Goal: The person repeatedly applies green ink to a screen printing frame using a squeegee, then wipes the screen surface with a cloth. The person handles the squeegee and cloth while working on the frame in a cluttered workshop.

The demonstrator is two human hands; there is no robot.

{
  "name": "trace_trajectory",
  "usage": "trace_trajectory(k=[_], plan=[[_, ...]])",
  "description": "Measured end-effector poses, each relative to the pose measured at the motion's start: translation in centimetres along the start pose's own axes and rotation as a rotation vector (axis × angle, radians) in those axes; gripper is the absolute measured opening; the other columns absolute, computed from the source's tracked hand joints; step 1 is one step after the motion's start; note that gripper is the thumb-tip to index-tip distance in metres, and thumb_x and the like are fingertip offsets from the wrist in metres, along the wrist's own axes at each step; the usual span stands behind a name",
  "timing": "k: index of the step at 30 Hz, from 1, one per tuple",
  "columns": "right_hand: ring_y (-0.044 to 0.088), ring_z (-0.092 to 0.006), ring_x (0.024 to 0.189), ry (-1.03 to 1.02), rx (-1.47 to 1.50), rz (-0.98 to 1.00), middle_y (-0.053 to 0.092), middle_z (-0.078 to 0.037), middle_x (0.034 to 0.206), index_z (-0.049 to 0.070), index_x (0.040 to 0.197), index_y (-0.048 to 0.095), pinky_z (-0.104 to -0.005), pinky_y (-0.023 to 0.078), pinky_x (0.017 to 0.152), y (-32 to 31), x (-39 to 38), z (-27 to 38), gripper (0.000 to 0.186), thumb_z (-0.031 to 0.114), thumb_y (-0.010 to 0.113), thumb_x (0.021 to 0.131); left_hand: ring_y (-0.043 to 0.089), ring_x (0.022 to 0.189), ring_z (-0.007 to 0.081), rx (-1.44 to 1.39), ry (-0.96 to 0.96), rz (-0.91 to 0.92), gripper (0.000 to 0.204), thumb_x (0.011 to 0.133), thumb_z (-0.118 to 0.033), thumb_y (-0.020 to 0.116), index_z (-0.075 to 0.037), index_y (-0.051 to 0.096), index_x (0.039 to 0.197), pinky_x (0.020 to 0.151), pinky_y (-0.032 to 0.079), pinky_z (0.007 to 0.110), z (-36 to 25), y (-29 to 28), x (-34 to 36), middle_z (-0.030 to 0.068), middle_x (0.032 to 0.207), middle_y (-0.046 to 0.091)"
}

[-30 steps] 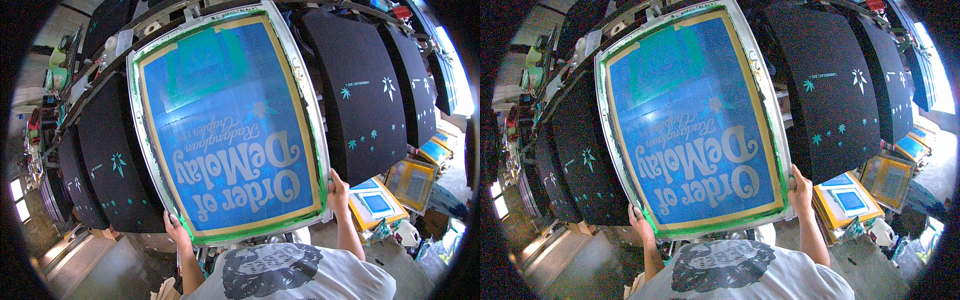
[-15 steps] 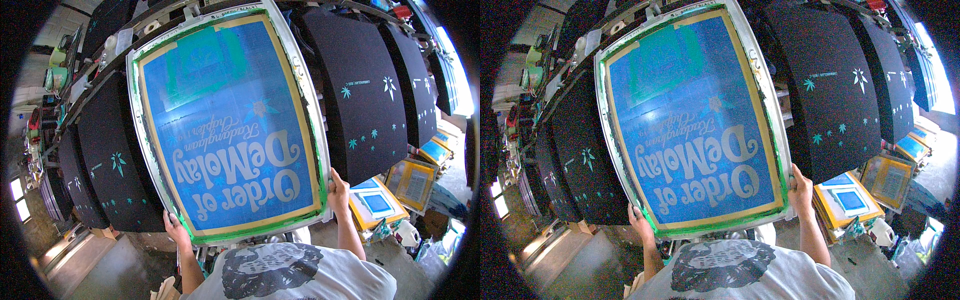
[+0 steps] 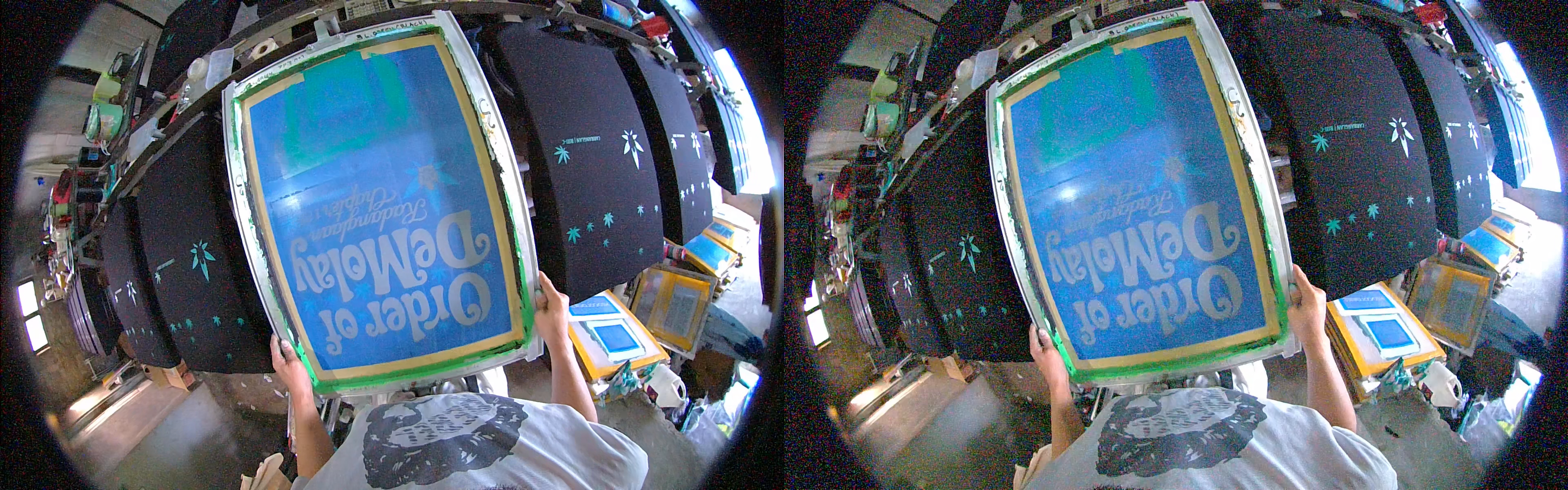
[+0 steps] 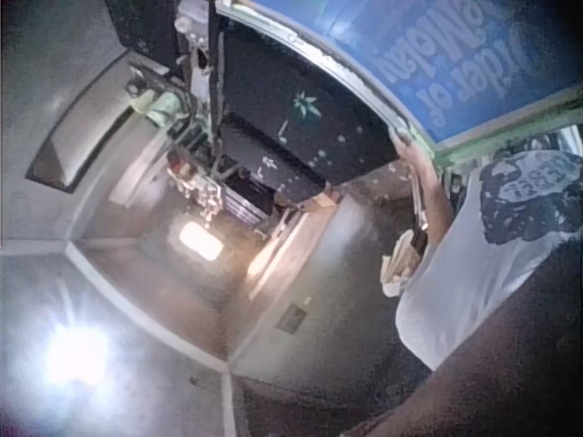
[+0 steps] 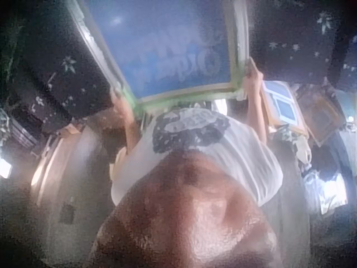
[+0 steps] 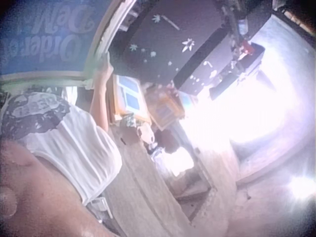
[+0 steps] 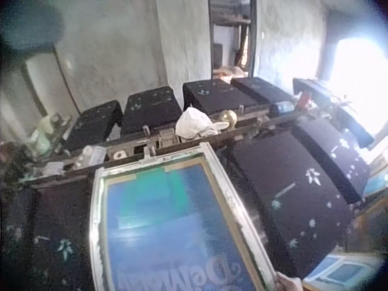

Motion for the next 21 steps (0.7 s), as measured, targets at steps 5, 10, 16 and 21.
trace_trajectory(k=[5,10,16,21], plan=[[0.064,-0.0230,0.062,-0.062,0.023,-0.047,0.063,-0.024,0.075,0.008,0.134,0.060,-0.0329,0.050,0.063,-0.2,0.0,0.3,0.062,-0.012,0.053,0.076,0.054,0.127,0.0330,-0.013,0.058,-0.010,0.045,0.105,-0.023,0.050,0.010,0.050,0.137,0.108,0.039,0.038,0.5,0.1,0.3,0.0238,0.139,0.056],[0.070,-0.0347,0.071,-0.016,-0.020,-0.010,0.066,-0.028,0.084,0.008,0.135,0.059,-0.0383,0.053,0.068,-0.4,0.2,0.6,0.057,-0.006,0.054,0.080,0.056,0.125,0.0320,-0.054,0.067,-0.003,0.045,0.105,-0.021,0.050,0.011,0.050,0.136,0.107,0.039,0.037,0.7,0.1,0.6,0.0236,0.137,0.057],[0.071,-0.0384,0.076,-0.020,-0.109,0.025,0.067,-0.028,0.084,0.009,0.136,0.059,-0.0423,0.054,0.071,-0.8,0.0,1.5,0.057,-0.003,0.054,0.080,0.059,0.120,0.0262,-0.182,0.049,0.048,0.044,0.104,-0.018,0.053,0.011,0.050,0.136,0.103,0.043,0.035,1.1,0.3,0.8,0.0214,0.134,0.060],[0.070,-0.0401,0.077,-0.003,-0.172,0.045,0.067,-0.027,0.085,0.009,0.137,0.058,-0.0459,0.054,0.071,-0.7,-0.3,1.6,0.061,-0.003,0.054,0.077,0.060,0.114,0.0223,-0.191,0.082,0.043,0.043,0.104,-0.017,0.053,0.011,0.051,0.136,0.100,0.045,0.034,0.5,0.1,0.6,0.0191,0.130,0.062]])
Point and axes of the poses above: each hand's wrist, its own x-axis towards the middle knuckle, its own y-axis out of the palm, z = x × y, the point moved 8 cm from there along x, towards the middle knuckle
